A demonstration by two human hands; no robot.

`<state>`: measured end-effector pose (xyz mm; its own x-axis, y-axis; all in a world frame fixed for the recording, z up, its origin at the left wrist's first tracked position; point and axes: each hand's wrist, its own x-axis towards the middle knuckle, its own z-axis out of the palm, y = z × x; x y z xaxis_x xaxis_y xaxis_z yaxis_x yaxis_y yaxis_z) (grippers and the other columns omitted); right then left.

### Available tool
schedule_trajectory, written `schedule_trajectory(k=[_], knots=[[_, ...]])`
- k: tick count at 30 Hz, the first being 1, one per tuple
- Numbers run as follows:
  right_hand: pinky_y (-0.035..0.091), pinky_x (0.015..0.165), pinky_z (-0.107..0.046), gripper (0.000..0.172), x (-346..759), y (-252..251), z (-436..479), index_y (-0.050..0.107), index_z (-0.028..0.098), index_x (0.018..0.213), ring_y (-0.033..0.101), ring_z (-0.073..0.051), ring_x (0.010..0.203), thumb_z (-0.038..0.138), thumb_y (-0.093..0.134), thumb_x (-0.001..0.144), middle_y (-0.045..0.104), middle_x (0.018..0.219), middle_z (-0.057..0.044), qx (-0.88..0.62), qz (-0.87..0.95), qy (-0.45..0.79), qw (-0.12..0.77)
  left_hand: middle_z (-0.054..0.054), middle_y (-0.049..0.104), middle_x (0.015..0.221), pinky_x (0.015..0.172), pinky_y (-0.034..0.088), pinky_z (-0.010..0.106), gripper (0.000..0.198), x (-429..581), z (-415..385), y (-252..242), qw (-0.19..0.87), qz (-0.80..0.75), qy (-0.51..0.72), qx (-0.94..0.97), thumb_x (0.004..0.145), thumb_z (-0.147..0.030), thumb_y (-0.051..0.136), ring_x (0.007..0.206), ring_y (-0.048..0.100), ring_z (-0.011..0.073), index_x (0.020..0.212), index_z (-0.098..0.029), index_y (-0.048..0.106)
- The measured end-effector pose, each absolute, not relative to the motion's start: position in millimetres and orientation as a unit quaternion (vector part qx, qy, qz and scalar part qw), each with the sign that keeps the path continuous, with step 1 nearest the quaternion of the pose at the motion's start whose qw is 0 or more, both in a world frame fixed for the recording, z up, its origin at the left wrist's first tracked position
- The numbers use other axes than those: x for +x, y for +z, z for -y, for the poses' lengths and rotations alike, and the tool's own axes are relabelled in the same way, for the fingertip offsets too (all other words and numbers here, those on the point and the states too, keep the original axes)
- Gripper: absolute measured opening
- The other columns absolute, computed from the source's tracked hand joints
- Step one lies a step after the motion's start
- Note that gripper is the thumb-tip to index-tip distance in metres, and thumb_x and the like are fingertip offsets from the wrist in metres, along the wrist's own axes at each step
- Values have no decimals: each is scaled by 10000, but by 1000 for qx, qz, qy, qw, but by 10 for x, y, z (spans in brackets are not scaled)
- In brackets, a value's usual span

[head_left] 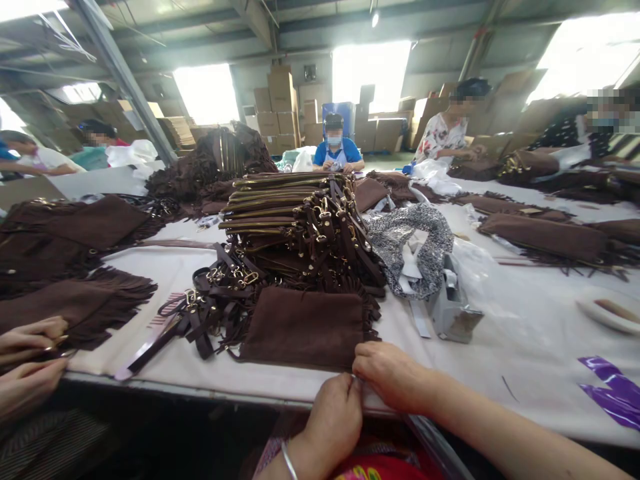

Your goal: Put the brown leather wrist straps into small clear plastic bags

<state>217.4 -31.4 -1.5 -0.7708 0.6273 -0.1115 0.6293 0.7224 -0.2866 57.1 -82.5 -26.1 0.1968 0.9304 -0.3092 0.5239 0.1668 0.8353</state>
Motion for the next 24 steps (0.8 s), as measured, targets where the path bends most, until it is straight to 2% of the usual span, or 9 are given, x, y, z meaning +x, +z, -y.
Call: schedule_trajectory(k=[2, 4, 9, 13, 16, 20, 24], knots=[[421, 708, -297, 109, 2204, -83, 353, 641, 168, 830, 573, -200, 796, 121, 571, 761, 644, 868, -64, 335, -933, -133, -10, 40, 585, 516, 518, 387, 287, 380, 580, 796, -249, 557, -595, 173, 553, 882, -392, 371, 497, 555, 184, 632, -192, 576], [415, 724, -301, 81, 2243, -143, 384, 621, 178, 838, 558, -195, 803, 140, 578, 782, 636, 884, -54, 335, -933, -124, -36, -14, 468, 421, 420, 319, 254, 362, 592, 765, -240, 630, -592, 150, 481, 866, -379, 376, 363, 435, 134, 594, -197, 532], [403, 750, -313, 18, 2308, -230, 452, 591, 194, 844, 527, -191, 824, 189, 574, 848, 623, 904, -39, 334, -934, -89, -89, -82, 378, 521, 354, 116, 175, 130, 585, 712, -220, 739, -566, 187, 314, 788, -301, 477, 357, 208, 44, 722, -195, 516], [403, 735, -332, 147, 2316, -278, 488, 592, 194, 840, 499, -191, 781, 321, 546, 899, 608, 851, -40, 307, -939, -57, -140, -105, 290, 515, 358, 66, 158, 122, 516, 688, -224, 829, -499, 169, 187, 745, -294, 489, 373, 100, 25, 721, -178, 514], [414, 705, -328, 166, 2323, -286, 503, 607, 188, 858, 498, -183, 744, 314, 520, 923, 607, 822, -45, 292, -939, -54, -171, -114, 242, 519, 358, 49, 146, 174, 478, 695, -241, 868, -450, 182, 108, 775, -309, 446, 389, 58, 23, 731, -156, 517], [462, 744, -324, 157, 2357, -247, 589, 627, 175, 1008, 557, -185, 798, 233, 504, 930, 639, 879, -74, 296, -927, -94, -213, -110, 286, 526, 362, 66, 157, 232, 499, 768, -295, 838, -462, 234, 171, 853, -385, 463, 390, 96, 27, 805, -168, 529], [508, 817, -324, 308, 2557, -138, 731, 615, 176, 1145, 607, -193, 914, 99, 450, 896, 664, 1023, -104, 339, -894, -109, -271, -108, 316, 543, 372, 85, 176, 281, 552, 846, -367, 803, -486, 257, 230, 864, -459, 475, 390, 135, 32, 857, -185, 535]])
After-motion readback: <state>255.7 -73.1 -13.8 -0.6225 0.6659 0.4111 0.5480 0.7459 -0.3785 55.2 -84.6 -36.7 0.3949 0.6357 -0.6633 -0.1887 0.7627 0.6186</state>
